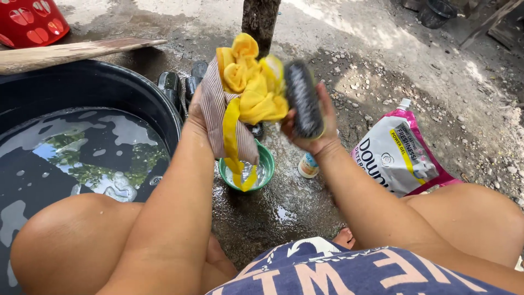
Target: Hand-washing a piece of clothing using a brush, detergent, and a basin.
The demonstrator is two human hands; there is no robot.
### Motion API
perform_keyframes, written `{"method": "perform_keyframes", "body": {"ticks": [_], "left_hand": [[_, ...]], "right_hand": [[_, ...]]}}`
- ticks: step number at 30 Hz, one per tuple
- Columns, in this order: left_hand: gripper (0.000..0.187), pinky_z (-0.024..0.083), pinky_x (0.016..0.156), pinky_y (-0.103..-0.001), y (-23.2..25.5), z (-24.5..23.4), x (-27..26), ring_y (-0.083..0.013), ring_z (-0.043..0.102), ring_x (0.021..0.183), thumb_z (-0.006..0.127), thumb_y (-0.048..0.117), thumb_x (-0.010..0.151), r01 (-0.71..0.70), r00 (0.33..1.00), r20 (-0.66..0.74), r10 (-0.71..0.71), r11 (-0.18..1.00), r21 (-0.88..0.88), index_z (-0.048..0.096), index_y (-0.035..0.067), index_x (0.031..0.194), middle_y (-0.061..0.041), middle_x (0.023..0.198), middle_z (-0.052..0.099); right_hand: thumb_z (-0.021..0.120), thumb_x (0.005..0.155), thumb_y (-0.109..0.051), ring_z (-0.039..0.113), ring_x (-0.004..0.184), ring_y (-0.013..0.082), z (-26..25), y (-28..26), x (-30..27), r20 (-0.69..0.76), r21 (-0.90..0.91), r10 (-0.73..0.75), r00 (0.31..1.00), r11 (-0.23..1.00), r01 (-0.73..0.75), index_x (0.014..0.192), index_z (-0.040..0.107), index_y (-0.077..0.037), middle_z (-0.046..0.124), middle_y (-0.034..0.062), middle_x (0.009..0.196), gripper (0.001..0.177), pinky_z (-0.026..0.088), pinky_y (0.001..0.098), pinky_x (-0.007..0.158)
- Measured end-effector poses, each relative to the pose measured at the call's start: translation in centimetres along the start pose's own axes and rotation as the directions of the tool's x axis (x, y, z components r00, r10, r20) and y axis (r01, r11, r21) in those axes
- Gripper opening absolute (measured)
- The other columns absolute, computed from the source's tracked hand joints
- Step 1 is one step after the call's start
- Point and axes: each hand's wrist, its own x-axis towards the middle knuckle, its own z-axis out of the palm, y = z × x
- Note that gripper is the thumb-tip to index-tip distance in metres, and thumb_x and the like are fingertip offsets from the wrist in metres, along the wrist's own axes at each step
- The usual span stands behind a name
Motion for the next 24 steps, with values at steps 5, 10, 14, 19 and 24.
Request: {"method": "perform_keyframes", "body": {"ticks": [5, 10, 14, 19, 24], "left_hand": [[0.095, 0.049, 0.111, -0.057, 2.2, 0.0, 0.4, -0.0393, 0.061, 0.134, 0.047, 0.072, 0.088, 0.118, 0.987, -0.151, -0.061, 0.909, 0.400, 0.023, 0.012, 0.158, -0.023, 0.150, 0.053], [0.100, 0.040, 0.109, -0.061, -1.0, -0.4, 2.5, -0.0366, 0.040, 0.136, 0.063, 0.069, 0.080, 0.304, 0.916, -0.400, 0.035, 0.589, 0.749, 0.028, 0.020, 0.160, -0.014, 0.153, 0.041], [0.080, 0.047, 0.100, -0.051, -3.6, -1.7, 3.5, -0.0275, 0.058, 0.121, 0.067, 0.062, 0.084, 0.313, 0.943, -0.326, -0.073, 0.529, 0.788, 0.047, 0.012, 0.144, -0.007, 0.138, 0.058], [0.053, 0.051, 0.085, -0.039, -5.0, -2.7, 4.5, -0.0201, 0.059, 0.093, 0.064, 0.052, 0.095, 0.386, 0.922, -0.260, -0.285, 0.660, 0.644, 0.065, 0.011, 0.127, -0.005, 0.112, 0.064], [0.039, 0.057, 0.093, -0.040, -2.5, -0.4, 4.8, -0.0219, 0.072, 0.103, 0.052, 0.037, 0.100, 0.073, 0.986, -0.168, 0.008, 0.881, 0.467, 0.065, 0.006, 0.120, -0.009, 0.111, 0.075]], "right_hand": [[0.070, 0.094, -0.056, 0.072, 0.081, 0.0181, 3.6, -4.5, 0.8, 0.122, -0.081, -0.222, 0.967, 0.969, 0.232, 0.128, 0.065, -0.008, 0.072, 0.0100, 0.106, 0.059, 0.063, 0.0286, 0.073], [0.068, 0.096, -0.046, 0.072, 0.088, 0.0201, 3.6, -5.7, 1.5, 0.181, 0.026, -0.214, 0.960, 0.977, 0.212, 0.116, 0.066, -0.007, 0.071, 0.0085, 0.095, 0.044, 0.063, 0.0326, 0.080], [0.061, 0.100, -0.016, 0.069, 0.087, 0.0210, 0.6, -5.9, 1.8, 0.196, 0.292, -0.231, 0.953, 0.942, 0.168, 0.117, 0.064, 0.004, 0.068, 0.0099, 0.093, 0.026, 0.063, 0.0334, 0.081], [0.062, 0.096, -0.012, 0.069, 0.087, 0.0232, 1.0, -5.1, 2.0, 0.235, 0.332, -0.285, 0.929, 0.922, 0.198, 0.113, 0.062, 0.007, 0.067, 0.0116, 0.092, 0.026, 0.063, 0.0337, 0.079], [0.060, 0.100, -0.021, 0.070, 0.090, 0.0229, -1.0, -8.3, 1.5, 0.022, 0.218, -0.359, 0.933, 0.913, 0.346, 0.112, 0.066, -0.002, 0.069, 0.0115, 0.097, 0.023, 0.063, 0.0349, 0.080]]}}
